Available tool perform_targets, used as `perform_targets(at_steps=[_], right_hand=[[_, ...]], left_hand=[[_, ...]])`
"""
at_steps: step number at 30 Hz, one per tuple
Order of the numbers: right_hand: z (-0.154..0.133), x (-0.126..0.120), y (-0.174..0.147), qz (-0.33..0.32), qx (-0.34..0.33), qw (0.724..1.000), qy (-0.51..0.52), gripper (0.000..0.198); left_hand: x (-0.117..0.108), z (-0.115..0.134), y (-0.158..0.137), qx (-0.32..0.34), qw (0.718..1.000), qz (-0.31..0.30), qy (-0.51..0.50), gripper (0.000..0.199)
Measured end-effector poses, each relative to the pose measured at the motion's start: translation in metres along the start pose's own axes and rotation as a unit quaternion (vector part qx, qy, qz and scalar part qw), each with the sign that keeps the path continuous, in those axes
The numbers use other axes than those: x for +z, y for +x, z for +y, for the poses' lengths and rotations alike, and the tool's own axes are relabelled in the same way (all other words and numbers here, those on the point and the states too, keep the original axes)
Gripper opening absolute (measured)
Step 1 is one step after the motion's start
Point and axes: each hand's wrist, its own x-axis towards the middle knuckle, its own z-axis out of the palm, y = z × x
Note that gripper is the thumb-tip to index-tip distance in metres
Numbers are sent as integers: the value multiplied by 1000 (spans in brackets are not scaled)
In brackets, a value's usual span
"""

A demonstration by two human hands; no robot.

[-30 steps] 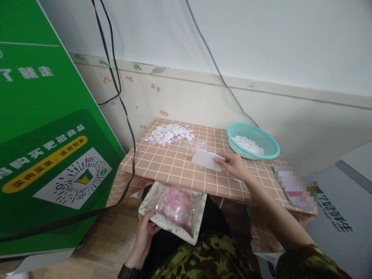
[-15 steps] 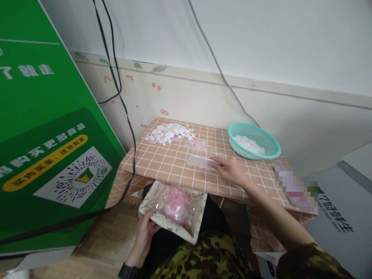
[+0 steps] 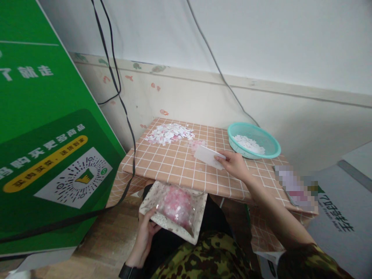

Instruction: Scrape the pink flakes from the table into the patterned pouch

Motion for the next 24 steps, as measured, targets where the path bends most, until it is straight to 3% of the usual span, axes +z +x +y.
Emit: perform_targets(at_steps=[14,20,24], right_hand=[[-8,-6,17,-36,-11,999,7,35],[-15,-8,21,-87,-34,995,35,34],[-6,-11,20,-67,-24,997,40,37]], left_hand=[[3,3,-3,-4,1000,4,-1,55],[4,5,-5,-4,1000,2,-2,56],[5,5,-6,-8,1000,10,-4,58]])
